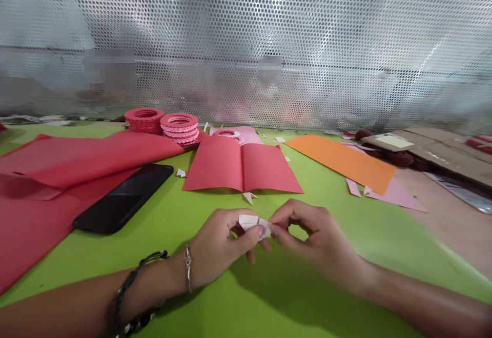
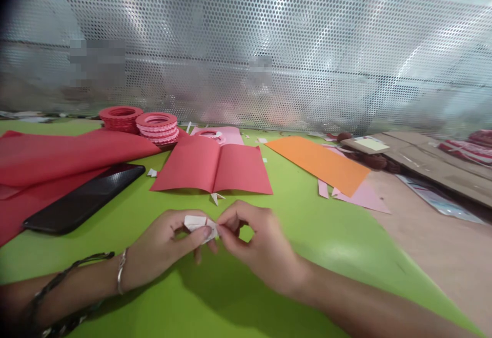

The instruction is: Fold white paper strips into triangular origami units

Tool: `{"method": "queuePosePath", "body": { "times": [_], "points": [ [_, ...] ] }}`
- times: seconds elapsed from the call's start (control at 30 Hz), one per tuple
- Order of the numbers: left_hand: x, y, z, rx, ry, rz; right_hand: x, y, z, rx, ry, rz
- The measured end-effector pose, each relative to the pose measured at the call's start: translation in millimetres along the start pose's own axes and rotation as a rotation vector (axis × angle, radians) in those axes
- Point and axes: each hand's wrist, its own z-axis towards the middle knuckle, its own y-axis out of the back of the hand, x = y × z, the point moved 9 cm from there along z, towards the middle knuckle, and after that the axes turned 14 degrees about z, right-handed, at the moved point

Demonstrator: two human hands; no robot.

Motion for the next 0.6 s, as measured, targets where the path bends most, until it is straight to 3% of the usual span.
{"method": "queuePosePath", "body": {
  "times": [0.17, 0.3, 0.4, 0.6],
  "points": [
    [0.8, -4.2, 2.4, 0.052, 0.010, -0.202, 21.6, -3.0, -7.6, 0.062, 0.310, -0.264],
    [2.0, -6.2, 4.7, 0.074, 0.024, -0.272, 39.0, -19.6, -19.5, 0.260, 0.582, -0.548],
    [5.9, -6.2, 5.9, 0.072, 0.047, -0.313, 46.4, -27.1, -24.3, 0.342, 0.694, -0.689],
    [10.4, -10.3, 6.1, 0.113, 0.080, -0.206, 58.0, -36.5, -32.7, 0.343, 0.858, -0.755]
  ]
}}
